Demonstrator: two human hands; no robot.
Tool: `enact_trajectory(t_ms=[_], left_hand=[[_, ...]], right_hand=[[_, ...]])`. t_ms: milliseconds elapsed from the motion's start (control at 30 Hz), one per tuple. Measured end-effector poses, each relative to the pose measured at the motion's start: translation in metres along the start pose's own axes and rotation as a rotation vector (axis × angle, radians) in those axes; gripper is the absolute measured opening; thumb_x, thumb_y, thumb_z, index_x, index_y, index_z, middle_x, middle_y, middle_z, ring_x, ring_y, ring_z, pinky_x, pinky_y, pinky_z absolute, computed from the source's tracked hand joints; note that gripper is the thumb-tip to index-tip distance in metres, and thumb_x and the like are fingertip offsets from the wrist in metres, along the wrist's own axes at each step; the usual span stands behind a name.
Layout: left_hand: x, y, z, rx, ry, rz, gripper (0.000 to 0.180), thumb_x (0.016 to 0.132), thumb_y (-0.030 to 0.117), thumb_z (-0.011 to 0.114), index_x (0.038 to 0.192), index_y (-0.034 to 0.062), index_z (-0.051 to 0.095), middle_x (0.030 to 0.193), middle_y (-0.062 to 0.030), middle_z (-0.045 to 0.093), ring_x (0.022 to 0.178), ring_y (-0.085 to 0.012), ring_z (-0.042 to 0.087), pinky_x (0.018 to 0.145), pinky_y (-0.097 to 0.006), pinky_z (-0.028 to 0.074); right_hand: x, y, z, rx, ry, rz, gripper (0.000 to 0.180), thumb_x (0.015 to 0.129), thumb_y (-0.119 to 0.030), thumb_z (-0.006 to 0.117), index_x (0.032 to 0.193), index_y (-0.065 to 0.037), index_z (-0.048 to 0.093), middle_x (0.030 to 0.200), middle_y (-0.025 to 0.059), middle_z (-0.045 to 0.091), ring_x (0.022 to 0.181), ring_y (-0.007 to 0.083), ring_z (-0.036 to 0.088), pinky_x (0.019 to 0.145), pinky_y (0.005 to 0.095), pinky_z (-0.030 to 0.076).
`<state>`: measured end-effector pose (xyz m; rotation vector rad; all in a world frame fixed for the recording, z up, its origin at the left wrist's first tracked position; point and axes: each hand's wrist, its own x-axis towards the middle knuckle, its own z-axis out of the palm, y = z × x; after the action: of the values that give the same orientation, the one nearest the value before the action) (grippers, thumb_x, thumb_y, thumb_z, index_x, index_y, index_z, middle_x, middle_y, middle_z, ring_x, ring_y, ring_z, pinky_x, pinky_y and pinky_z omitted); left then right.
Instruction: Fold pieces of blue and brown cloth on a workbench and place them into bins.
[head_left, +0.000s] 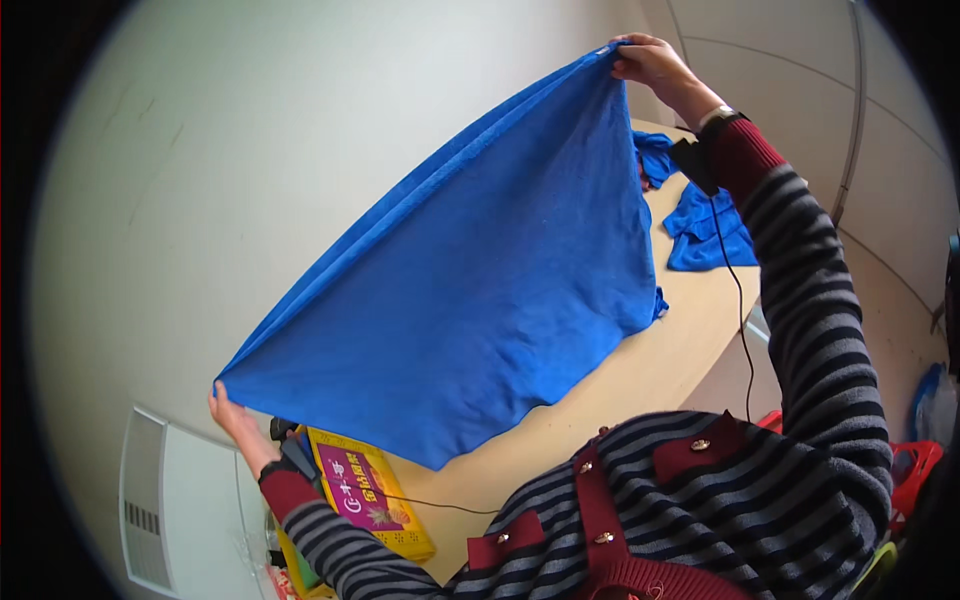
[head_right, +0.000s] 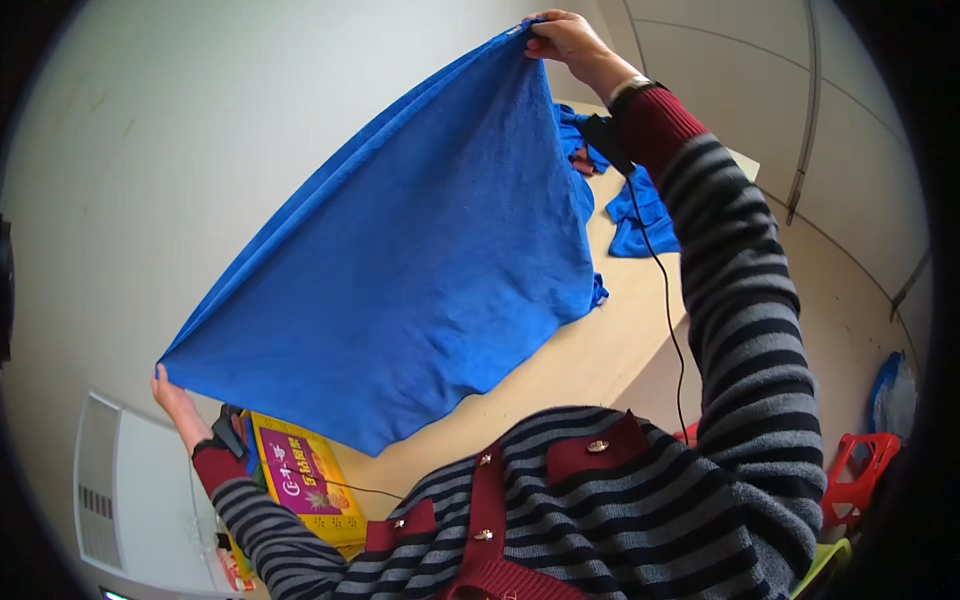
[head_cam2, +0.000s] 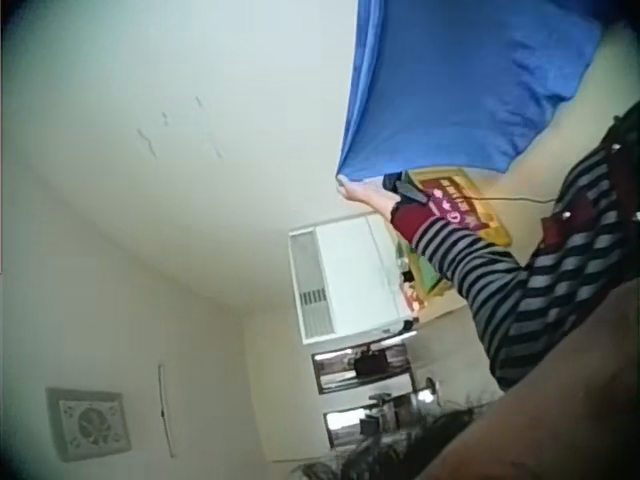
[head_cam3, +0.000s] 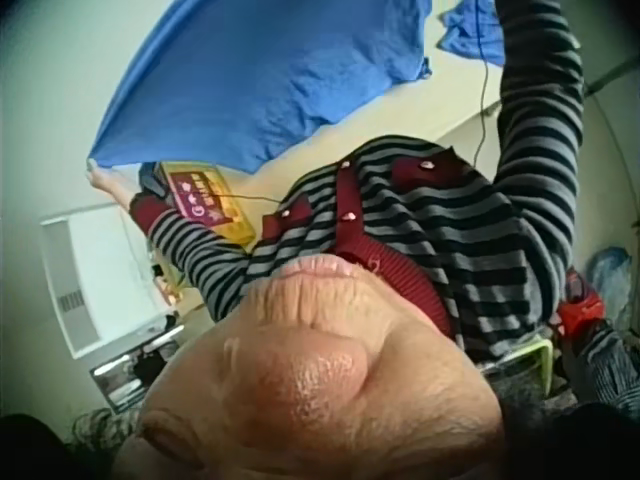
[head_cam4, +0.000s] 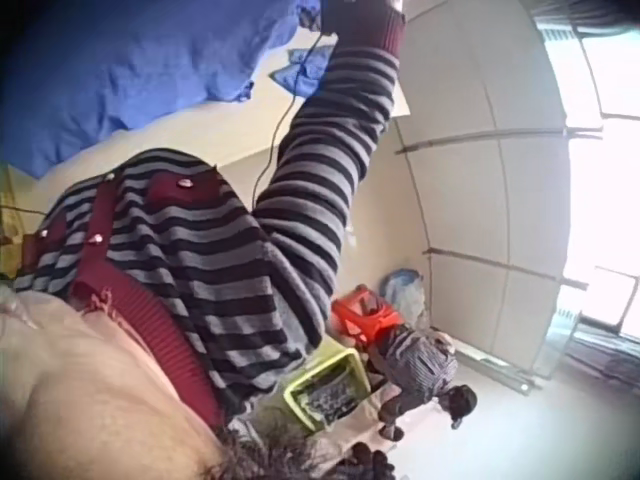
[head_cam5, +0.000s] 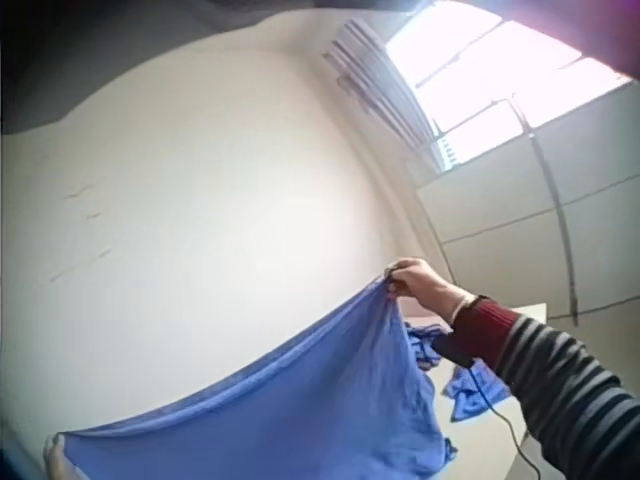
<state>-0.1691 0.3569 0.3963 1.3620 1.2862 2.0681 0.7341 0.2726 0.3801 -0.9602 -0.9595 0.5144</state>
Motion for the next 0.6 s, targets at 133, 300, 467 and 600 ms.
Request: enact_trajectory(t_ms=[133, 300, 467, 600], left_hand=[[-0.022, 0.040, -0.012, -0.150, -0.150, 0.018, 0.038, 0.099, 0.023, 0.061, 0.127, -0.0012, 0.052, 0.114, -0.0148, 0.065, 0.104, -0.0243, 0.062, 0.092, -0.040, 0.050], [-0.119, 0.042, -0.075, -0.112, -0.173, -0.190, 0.032, 0.100, 0.021, 0.057, 0.125, 0.0001, 0.052, 0.115, -0.0149, 0.063, 0.107, -0.0244, 0.061, 0.098, -0.040, 0.047], [-0.289, -0.037, -0.091, -0.100, -0.182, -0.503, 0.028, 0.100, 0.018, 0.056, 0.121, -0.0003, 0.051, 0.118, -0.0151, 0.061, 0.111, -0.0258, 0.060, 0.102, -0.042, 0.046], [-0.393, -0.119, -0.144, 0.078, -0.122, -0.798, 0.025, 0.100, 0.019, 0.056, 0.118, 0.0017, 0.055, 0.117, -0.0127, 0.062, 0.109, -0.0258, 0.060, 0.098, -0.043, 0.046]], right_hand=[[-0.024, -0.027, -0.054, 0.115, -0.141, -0.077, 0.022, 0.099, -0.016, 0.058, 0.117, -0.003, 0.062, 0.095, 0.0030, 0.065, 0.082, 0.0099, 0.065, 0.084, 0.0259, 0.057], [-0.084, -0.023, -0.071, 0.128, -0.317, 0.138, 0.023, 0.100, -0.017, 0.057, 0.119, -0.004, 0.059, 0.097, 0.0028, 0.065, 0.083, 0.0103, 0.065, 0.084, 0.0247, 0.056], [-0.214, 0.072, -0.125, 0.105, -0.120, 0.585, 0.017, 0.098, -0.013, 0.058, 0.114, -0.007, 0.060, 0.096, 0.0024, 0.064, 0.084, 0.0119, 0.065, 0.084, 0.0271, 0.056], [-0.295, 0.153, -0.168, -0.033, -0.014, 0.870, 0.014, 0.096, -0.010, 0.056, 0.109, -0.007, 0.062, 0.093, 0.0029, 0.064, 0.083, 0.0128, 0.065, 0.086, 0.0320, 0.056]])
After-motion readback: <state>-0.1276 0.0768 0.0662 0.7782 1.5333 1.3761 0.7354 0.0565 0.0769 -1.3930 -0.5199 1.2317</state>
